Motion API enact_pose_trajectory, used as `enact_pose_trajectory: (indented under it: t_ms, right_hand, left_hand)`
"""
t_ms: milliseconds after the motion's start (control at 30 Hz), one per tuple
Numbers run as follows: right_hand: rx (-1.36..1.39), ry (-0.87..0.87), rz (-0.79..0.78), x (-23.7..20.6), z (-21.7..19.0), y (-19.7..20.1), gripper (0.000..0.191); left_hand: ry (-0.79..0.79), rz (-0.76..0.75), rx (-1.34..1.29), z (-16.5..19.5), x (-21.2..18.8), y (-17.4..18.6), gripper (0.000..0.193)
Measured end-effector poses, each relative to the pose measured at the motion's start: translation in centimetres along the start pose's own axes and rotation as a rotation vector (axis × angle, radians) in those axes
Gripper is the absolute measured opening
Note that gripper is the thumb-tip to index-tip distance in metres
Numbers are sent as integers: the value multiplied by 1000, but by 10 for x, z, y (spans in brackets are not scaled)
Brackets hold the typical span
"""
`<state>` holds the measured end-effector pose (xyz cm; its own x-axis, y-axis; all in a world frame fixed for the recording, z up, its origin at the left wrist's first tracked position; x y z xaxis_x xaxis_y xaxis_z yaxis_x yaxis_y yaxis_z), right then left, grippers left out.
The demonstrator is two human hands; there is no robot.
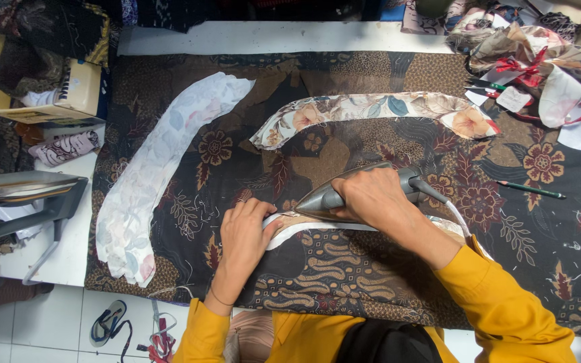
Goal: The person places a curved cardboard pattern on a piece of patterned fabric, smooths it, and uses an iron to press the fabric along the pattern's edge. They then use a pencil to trace the pattern onto the fabric and remove the pattern, repeating the process with another piece of fabric.
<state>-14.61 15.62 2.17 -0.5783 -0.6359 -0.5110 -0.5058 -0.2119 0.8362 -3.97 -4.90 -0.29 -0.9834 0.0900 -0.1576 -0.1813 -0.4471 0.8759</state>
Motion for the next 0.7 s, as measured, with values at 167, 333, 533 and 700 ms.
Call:
enact_pose_trajectory:
  t_ms: [167, 333, 533, 700]
  right_hand:
    - [-20, -9, -6, -1, -1, 1, 38]
    - [-17, -6, 5, -3, 0, 3, 39]
    - [-6, -5, -16, 5, -2, 5, 38]
    - [-46, 68, -26, 16, -12, 5, 38]
  left_hand:
    - [-20, 31, -23, 6, 2, -5, 13]
    - [-80, 101, -23, 8, -1, -7, 9]
    - [-141, 133, 19, 11, -3, -12, 6]
    - [-108, 73, -35, 5, -4, -9, 10]
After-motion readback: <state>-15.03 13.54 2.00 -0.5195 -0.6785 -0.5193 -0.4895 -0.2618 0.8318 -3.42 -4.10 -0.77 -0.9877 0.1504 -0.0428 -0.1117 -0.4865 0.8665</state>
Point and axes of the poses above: each hand's wrist, its own x-axis towards the middle knuckle, its own y-axis out of the back of the hand, z = x × y, the point moved 5 cm from there along x, towards the middle knuckle, and after that the axes turned 15 degrees about -z, right-handed, at the moved point
